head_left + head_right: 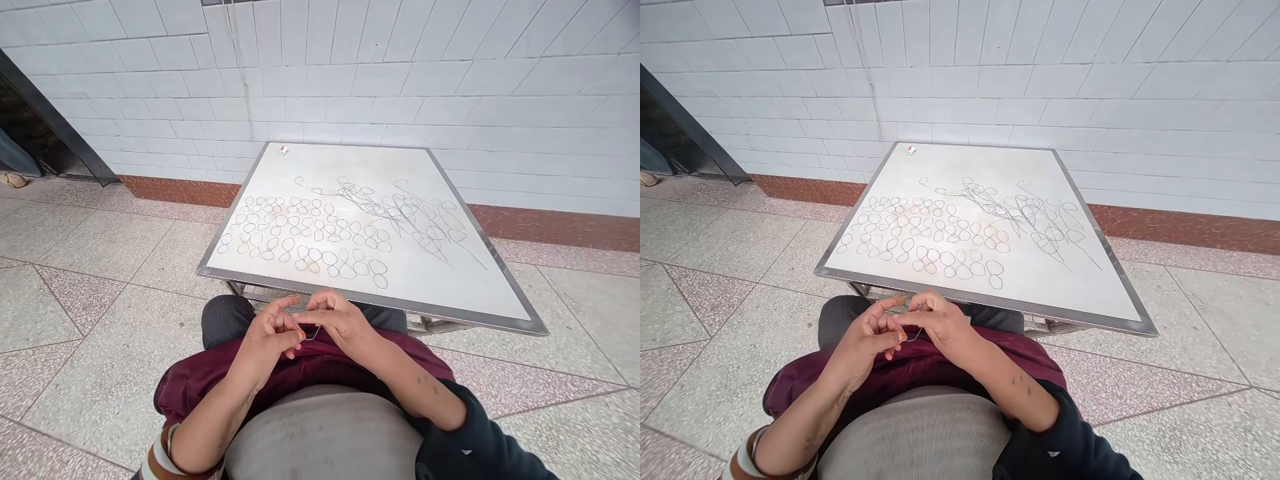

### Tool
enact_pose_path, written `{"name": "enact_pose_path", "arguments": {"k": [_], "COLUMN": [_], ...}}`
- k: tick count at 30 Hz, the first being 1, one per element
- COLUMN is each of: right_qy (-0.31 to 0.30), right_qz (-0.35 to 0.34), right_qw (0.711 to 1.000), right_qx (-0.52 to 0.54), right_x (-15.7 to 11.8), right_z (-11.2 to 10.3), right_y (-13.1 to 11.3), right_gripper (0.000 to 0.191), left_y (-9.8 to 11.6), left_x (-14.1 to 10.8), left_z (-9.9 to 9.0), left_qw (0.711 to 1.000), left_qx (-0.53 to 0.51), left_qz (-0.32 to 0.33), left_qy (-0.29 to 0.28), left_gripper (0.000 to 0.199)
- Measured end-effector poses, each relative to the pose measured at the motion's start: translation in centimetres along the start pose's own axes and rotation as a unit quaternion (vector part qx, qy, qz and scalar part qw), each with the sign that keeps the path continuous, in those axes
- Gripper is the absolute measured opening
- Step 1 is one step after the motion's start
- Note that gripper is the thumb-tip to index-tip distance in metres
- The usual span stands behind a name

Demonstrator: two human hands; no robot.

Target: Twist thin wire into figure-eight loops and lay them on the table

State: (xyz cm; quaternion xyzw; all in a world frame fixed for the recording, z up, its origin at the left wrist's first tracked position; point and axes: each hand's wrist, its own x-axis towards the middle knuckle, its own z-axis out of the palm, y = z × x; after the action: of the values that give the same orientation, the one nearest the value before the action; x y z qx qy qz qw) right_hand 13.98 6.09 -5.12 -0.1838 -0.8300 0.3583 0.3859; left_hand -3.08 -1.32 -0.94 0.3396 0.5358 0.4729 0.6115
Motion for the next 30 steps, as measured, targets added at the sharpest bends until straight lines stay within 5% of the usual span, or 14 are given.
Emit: {"name": "enact_pose_path", "arguments": {"k": [22, 30], "right_qy": [-0.024, 0.046], "right_qz": [-0.095, 0.065], "right_qw": [0.983, 0.994], "right_qx": [-0.154, -0.069], "right_x": [0.0, 0.2], "right_z": [-0.8, 0.2], "right_y": [0.2, -0.1], "right_gripper": [0.020, 0.014], "left_y": [-0.5, -0.8], "left_x": [0.1, -0.2], "left_z": [0.6, 0.8], "left_qw": [0.999, 0.998], "left_qx": [0.028, 0.049], "left_qz": [0.020, 0.039], "left_qy": [0.013, 0.027], "left_gripper": [0.050, 0.053]}}
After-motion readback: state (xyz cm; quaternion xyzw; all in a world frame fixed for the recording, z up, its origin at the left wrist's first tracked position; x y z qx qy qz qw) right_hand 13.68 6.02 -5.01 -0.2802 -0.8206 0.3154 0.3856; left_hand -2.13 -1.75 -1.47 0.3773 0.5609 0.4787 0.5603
